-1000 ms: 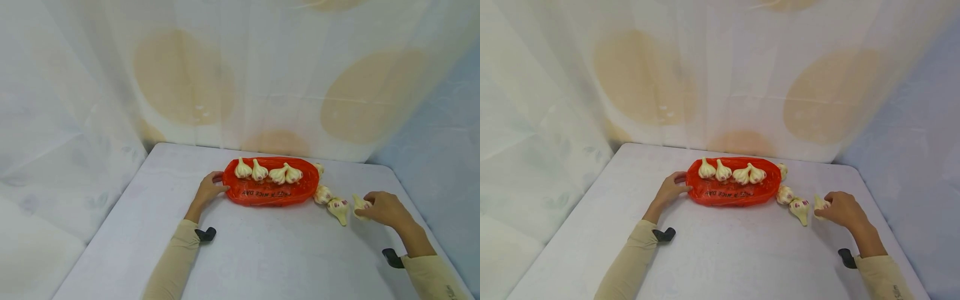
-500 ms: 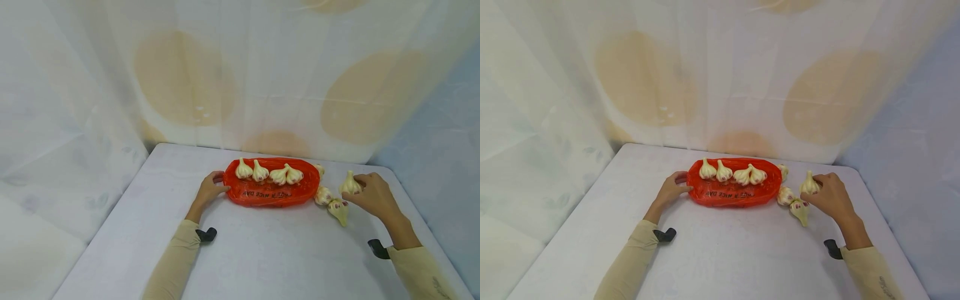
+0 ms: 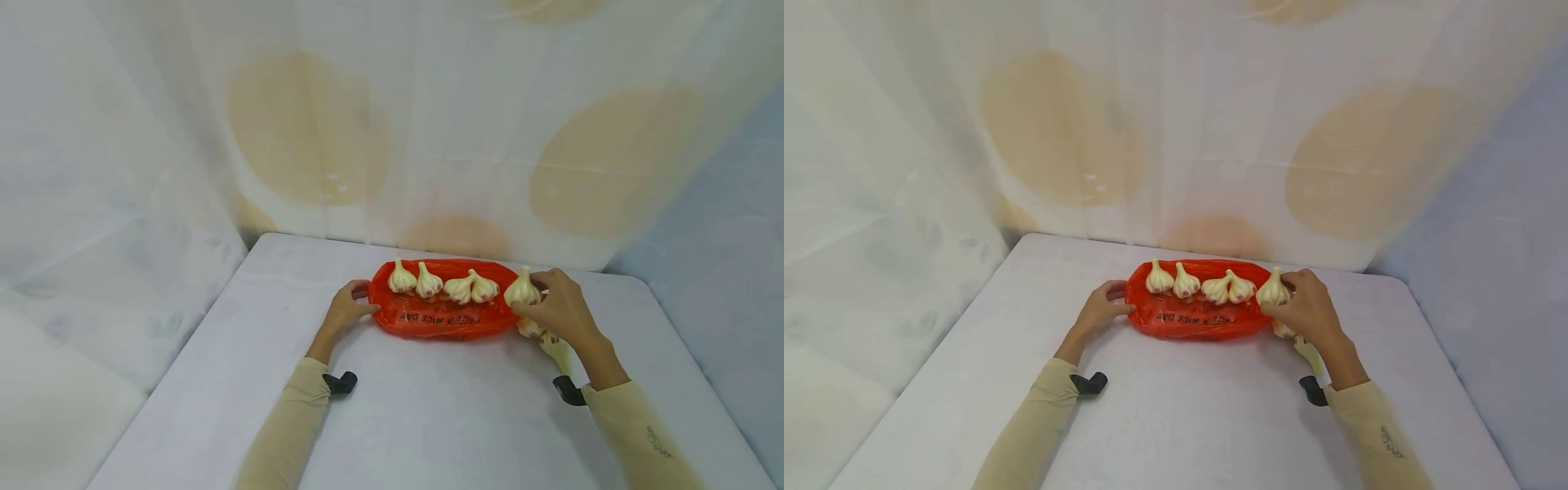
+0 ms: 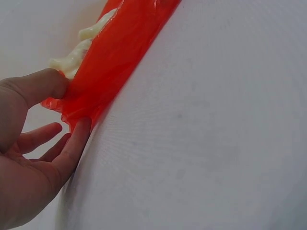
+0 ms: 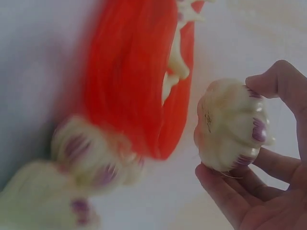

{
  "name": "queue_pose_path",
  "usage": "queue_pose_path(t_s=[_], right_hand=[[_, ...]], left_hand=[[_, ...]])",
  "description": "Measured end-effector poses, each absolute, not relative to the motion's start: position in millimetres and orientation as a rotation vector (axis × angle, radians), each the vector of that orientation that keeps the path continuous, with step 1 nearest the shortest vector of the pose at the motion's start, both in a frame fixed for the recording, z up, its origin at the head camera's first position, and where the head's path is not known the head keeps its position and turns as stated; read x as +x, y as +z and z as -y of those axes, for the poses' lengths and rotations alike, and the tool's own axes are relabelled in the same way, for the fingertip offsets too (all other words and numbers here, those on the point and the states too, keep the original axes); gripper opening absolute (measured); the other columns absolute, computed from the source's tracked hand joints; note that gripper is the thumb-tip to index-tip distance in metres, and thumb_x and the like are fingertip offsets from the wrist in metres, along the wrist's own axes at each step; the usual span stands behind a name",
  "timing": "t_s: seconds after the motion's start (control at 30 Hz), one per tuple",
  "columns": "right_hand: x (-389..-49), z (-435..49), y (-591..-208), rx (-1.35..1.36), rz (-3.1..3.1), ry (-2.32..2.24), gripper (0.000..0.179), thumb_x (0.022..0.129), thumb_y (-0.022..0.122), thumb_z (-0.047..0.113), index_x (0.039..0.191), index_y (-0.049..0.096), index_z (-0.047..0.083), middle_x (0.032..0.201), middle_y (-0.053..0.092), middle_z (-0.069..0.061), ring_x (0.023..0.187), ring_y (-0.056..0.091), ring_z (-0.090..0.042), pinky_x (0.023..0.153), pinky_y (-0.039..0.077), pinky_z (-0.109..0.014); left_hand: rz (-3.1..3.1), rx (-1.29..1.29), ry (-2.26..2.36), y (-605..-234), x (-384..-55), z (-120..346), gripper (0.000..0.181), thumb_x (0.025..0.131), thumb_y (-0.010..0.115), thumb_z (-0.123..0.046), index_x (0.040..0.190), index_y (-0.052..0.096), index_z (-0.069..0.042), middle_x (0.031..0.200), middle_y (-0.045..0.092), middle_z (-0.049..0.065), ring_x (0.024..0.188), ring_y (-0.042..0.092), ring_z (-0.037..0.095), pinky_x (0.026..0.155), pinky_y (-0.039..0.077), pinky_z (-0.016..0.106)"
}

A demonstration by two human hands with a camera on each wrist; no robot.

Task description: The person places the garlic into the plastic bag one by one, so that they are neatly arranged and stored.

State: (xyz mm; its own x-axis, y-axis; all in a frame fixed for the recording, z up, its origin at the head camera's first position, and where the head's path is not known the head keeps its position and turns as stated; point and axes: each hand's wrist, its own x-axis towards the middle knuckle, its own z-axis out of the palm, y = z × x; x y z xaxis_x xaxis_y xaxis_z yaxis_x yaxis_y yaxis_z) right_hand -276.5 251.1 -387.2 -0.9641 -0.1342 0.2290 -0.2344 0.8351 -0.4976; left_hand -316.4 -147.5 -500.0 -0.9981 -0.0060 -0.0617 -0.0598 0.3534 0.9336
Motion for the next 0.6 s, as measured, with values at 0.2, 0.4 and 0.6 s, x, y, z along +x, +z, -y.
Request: queue_pose_path(t_s=[0.2,0.4,0.6], right_hand=[[-291,-220,-393,0.4,2.716,0.896,0.061,0.073,0.081,0.027,0.121,0.061,-0.007,0.11,0.057,-0.019,0.098,0.055,-0.034,0.081,0.05,-0.051],[-299,-191,-400,0.441,2.638,1.038,0.063,0.071,0.085,0.024,0.122,0.061,-0.003,0.114,0.055,-0.015,0.099,0.052,-0.03,0.082,0.048,-0.046],[-304,-162,-417,0.506,2.605,1.145,0.056,0.068,0.083,0.021,0.117,0.064,0.001,0.109,0.055,-0.009,0.099,0.054,-0.023,0.085,0.054,-0.044]], left_hand=[[-2.522,-0.06,1.79,-502,-318,147,0.064,0.08,0.079,-0.014,0.137,0.051,-0.01,0.131,0.058,0.009,0.122,0.052,0.026,0.1,0.047,0.043],[-2.513,-0.066,1.812,-502,-320,146,0.067,0.08,0.079,-0.014,0.139,0.048,-0.01,0.131,0.058,0.009,0.122,0.053,0.026,0.099,0.048,0.042],[-2.506,-0.076,1.822,-503,-318,147,0.066,0.079,0.079,-0.014,0.138,0.049,-0.01,0.13,0.058,0.009,0.121,0.053,0.026,0.099,0.048,0.042]])
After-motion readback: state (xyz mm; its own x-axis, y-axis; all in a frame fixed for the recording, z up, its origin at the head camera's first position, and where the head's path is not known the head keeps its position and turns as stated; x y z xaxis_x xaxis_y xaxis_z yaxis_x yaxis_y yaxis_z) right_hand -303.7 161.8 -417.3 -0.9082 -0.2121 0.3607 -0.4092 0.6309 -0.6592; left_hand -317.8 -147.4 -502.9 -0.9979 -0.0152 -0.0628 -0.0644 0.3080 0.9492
